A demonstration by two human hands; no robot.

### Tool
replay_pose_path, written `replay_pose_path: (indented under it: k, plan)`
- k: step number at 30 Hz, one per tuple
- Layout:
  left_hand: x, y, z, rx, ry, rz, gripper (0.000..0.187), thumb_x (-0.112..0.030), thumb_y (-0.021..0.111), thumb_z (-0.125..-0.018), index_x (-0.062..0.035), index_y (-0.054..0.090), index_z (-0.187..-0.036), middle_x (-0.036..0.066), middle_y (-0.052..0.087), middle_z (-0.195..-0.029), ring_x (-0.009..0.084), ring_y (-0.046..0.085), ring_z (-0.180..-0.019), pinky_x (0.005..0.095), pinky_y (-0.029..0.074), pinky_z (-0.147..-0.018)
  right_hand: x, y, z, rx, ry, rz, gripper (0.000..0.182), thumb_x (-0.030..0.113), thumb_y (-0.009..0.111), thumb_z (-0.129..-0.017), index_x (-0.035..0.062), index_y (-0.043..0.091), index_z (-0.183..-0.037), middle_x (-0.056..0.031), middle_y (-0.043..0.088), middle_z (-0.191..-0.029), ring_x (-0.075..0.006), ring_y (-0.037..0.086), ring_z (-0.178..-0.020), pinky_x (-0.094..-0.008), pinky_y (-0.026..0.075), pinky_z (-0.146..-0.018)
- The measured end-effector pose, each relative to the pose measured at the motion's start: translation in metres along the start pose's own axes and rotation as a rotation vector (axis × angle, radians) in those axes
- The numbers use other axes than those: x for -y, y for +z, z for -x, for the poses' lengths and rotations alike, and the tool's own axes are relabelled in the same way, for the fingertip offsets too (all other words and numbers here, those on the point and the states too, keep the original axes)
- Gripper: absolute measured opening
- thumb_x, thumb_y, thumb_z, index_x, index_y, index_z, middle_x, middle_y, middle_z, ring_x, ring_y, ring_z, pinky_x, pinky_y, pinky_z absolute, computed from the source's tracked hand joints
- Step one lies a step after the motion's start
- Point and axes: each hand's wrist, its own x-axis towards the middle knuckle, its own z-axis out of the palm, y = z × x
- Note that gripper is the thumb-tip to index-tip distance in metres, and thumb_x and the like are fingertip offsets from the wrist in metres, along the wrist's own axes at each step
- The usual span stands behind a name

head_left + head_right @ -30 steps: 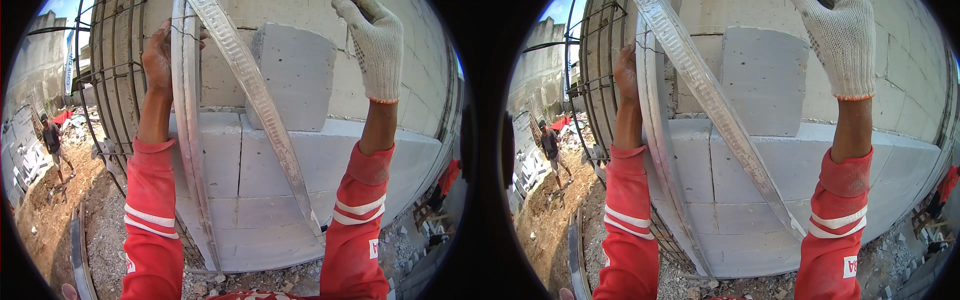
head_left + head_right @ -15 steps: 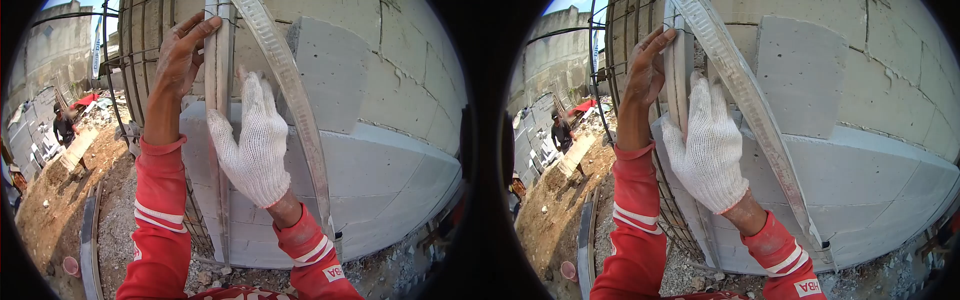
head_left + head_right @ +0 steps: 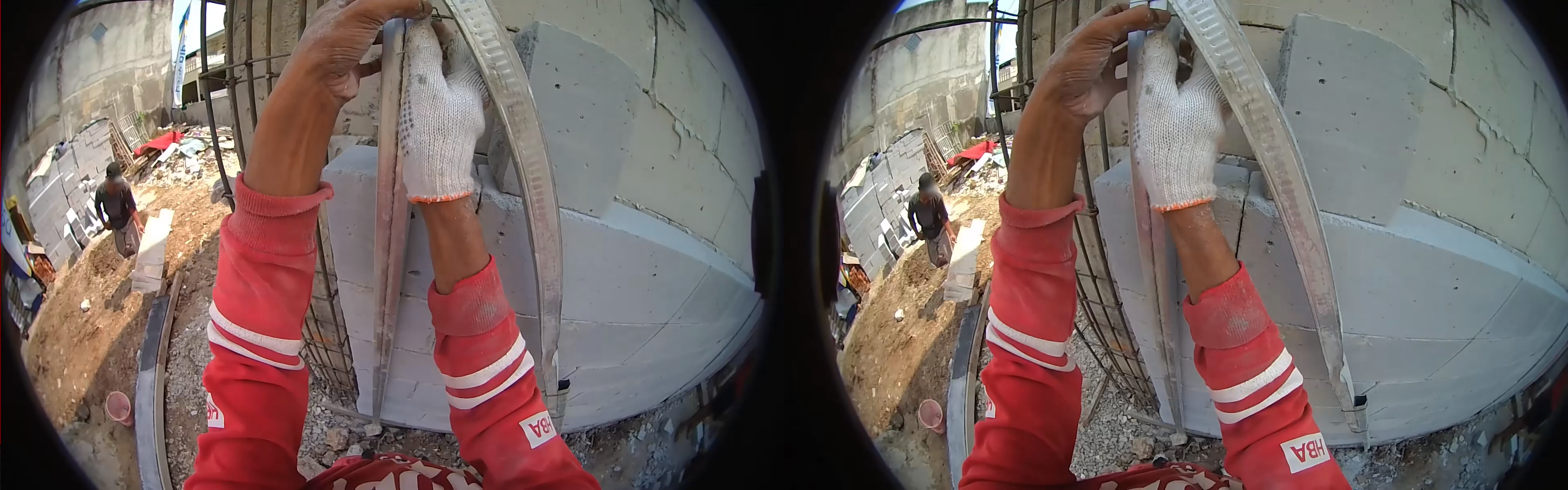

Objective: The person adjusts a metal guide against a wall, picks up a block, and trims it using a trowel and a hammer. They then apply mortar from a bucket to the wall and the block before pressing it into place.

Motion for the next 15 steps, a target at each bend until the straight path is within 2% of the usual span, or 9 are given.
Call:
replay_pose_path:
  k: [2,3,5,9,11,13,15]
  plan:
    - [-0.002,-0.003,0.0,0.017,0.001,-0.03,0.037,-0.026,0.078,-0.08,-0.0163,0.064,-0.112,-0.001,0.067,-0.104,0.0128,0.062,-0.102,0.0383,0.048,-0.089,-0.005,0.006,0.002,-0.079,0.004,-0.196,0.047,0.017,0.061,-0.096,0.007,0.049,-0.141,-0.0209,0.058,-0.119,-0.0343,0.063,-0.105,-0.0435,0.051,-0.086]
    - [0.0,-0.007,-0.007,0.053,-0.038,-0.029,0.037,-0.026,0.078,-0.079,-0.016,0.064,-0.112,-0.001,0.067,-0.104,0.0123,0.06,-0.103,0.0381,0.047,-0.089,0.005,0.0,-0.001,-0.077,0.002,-0.198,0.047,0.017,0.061,-0.096,0.007,0.049,-0.141,-0.0209,0.058,-0.119,-0.0343,0.063,-0.105,-0.0435,0.051,-0.086]
    - [0.001,-0.01,-0.015,0.089,-0.077,-0.026,0.038,-0.027,0.078,-0.079,-0.0158,0.064,-0.112,-0.001,0.067,-0.104,0.0117,0.059,-0.105,0.0378,0.047,-0.09,0.031,-0.019,-0.01,-0.013,0.499,-0.581,0.05,0.028,0.063,-0.097,0.0053,0.05,-0.139,-0.0187,0.059,-0.117,-0.0303,0.061,-0.108,-0.0441,0.049,-0.089]
    - [-0.001,-0.006,-0.014,0.051,-0.09,-0.067,0.039,-0.025,0.078,-0.08,-0.0132,0.064,-0.114,0.001,0.067,-0.102,0.0126,0.061,-0.102,0.038,0.051,-0.086,0.023,-0.013,-0.009,-0.026,0.366,-0.518,0.059,0.038,0.067,-0.094,0.0011,0.051,-0.137,-0.019,0.06,-0.118,-0.0292,0.06,-0.111,-0.0445,0.046,-0.094]
    - [-0.002,-0.008,-0.015,0.044,-0.074,-0.066,0.039,-0.025,0.078,-0.08,-0.012,0.064,-0.114,0.002,0.067,-0.102,0.013,0.061,-0.102,0.0379,0.053,-0.084,0.023,-0.013,-0.012,-0.031,0.384,-0.397,0.071,0.043,0.077,-0.085,-0.0047,0.055,-0.133,-0.0171,0.062,-0.121,-0.0252,0.062,-0.109,-0.0362,0.05,-0.094]
    - [-0.005,-0.015,-0.018,0.215,-0.073,-0.045,0.04,-0.024,0.077,-0.081,-0.0104,0.063,-0.116,0.004,0.065,-0.106,0.0145,0.06,-0.102,0.0369,0.054,-0.081,0.023,-0.015,-0.012,-0.022,0.357,-0.422,0.073,0.042,0.078,-0.083,-0.005,0.055,-0.133,-0.0178,0.063,-0.12,-0.0262,0.062,-0.108,-0.0365,0.05,-0.094]
    - [-0.007,-0.014,-0.015,0.178,-0.062,-0.067,0.042,-0.023,0.078,-0.081,-0.0095,0.062,-0.117,0.005,0.065,-0.108,0.0152,0.06,-0.103,0.0358,0.055,-0.079,0.022,-0.013,-0.013,-0.012,0.328,-0.452,0.076,0.042,0.08,-0.08,-0.0052,0.055,-0.133,-0.0186,0.063,-0.118,-0.0271,0.063,-0.107,-0.0369,0.049,-0.095]
